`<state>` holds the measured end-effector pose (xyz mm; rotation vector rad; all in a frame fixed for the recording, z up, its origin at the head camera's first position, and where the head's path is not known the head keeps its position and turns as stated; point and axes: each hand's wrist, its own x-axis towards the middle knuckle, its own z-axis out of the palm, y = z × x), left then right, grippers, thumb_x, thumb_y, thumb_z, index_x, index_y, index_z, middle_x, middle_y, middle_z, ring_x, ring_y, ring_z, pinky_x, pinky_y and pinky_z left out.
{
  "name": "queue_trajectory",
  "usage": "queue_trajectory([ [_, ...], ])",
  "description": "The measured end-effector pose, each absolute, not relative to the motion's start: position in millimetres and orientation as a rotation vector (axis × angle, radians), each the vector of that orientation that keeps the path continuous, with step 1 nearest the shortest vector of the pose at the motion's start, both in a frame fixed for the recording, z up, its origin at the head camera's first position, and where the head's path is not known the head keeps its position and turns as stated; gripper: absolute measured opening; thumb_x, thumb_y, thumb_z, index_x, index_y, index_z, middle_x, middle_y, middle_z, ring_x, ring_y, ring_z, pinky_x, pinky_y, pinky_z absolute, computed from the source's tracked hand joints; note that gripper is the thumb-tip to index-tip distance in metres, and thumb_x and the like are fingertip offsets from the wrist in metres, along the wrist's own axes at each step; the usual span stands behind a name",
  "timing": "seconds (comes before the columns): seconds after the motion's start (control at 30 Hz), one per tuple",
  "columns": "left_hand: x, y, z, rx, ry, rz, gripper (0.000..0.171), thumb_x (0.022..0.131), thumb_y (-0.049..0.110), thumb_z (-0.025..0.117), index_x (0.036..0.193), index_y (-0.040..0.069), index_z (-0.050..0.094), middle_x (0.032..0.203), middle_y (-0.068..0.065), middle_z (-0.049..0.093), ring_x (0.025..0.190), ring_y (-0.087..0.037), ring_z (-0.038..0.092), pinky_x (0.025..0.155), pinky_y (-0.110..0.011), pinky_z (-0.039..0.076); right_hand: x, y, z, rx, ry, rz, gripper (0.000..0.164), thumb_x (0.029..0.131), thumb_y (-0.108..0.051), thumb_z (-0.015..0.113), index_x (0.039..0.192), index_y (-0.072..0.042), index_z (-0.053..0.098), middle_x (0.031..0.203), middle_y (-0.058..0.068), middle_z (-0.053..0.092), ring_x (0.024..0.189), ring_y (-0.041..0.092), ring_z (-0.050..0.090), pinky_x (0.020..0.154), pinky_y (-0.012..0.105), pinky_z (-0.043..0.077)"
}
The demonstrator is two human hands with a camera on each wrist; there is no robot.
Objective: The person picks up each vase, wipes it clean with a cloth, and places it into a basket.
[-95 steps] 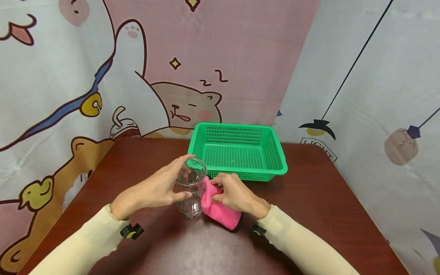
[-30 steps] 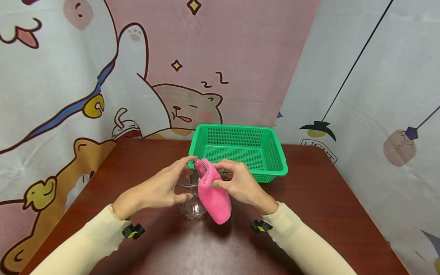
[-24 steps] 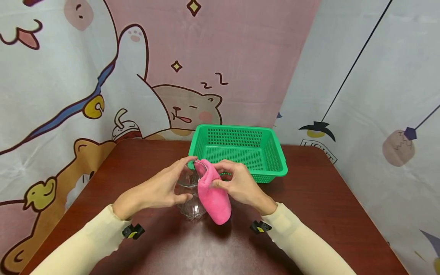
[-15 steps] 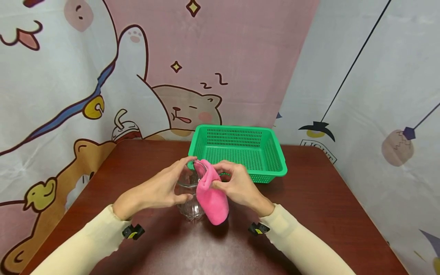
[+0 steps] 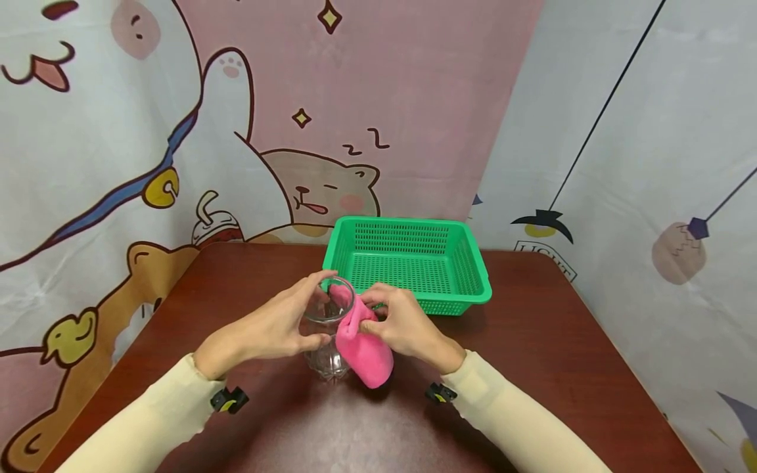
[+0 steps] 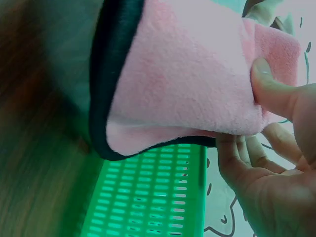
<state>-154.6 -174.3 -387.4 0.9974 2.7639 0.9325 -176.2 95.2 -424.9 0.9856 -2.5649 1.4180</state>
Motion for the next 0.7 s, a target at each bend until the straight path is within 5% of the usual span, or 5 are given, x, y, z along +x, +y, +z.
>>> queue_trajectory([
  [0.3, -155, -173, -387, 0.997, 2.777, 0.932, 0.11, 0.085, 0.024, 0.092, 0.168, 0.029, 0.019, 0.133, -0.003, 0.062, 0.114, -0.022, 0.073, 0.082, -0.029, 0.06, -178, 97, -428, 1.053, -2.654, 1.092, 0.03, 0.085, -0.008, 0.09, 0.112, -0.015, 0.082, 0.103, -0.008, 0.071, 0.094, 0.008, 0.069, 0.079, 0.024, 0.061],
  [0.7, -154, -173, -387, 0.979, 2.79, 0.918, 0.11, 0.086, 0.027, 0.091, 0.169, 0.029, 0.018, 0.137, -0.01, 0.063, 0.112, -0.019, 0.072, 0.081, -0.029, 0.058, -179, 98, -436, 1.079, -2.683, 0.95, 0.024, 0.083, -0.009, 0.092, 0.104, -0.016, 0.081, 0.09, -0.009, 0.064, 0.083, 0.006, 0.06, 0.069, 0.02, 0.053],
])
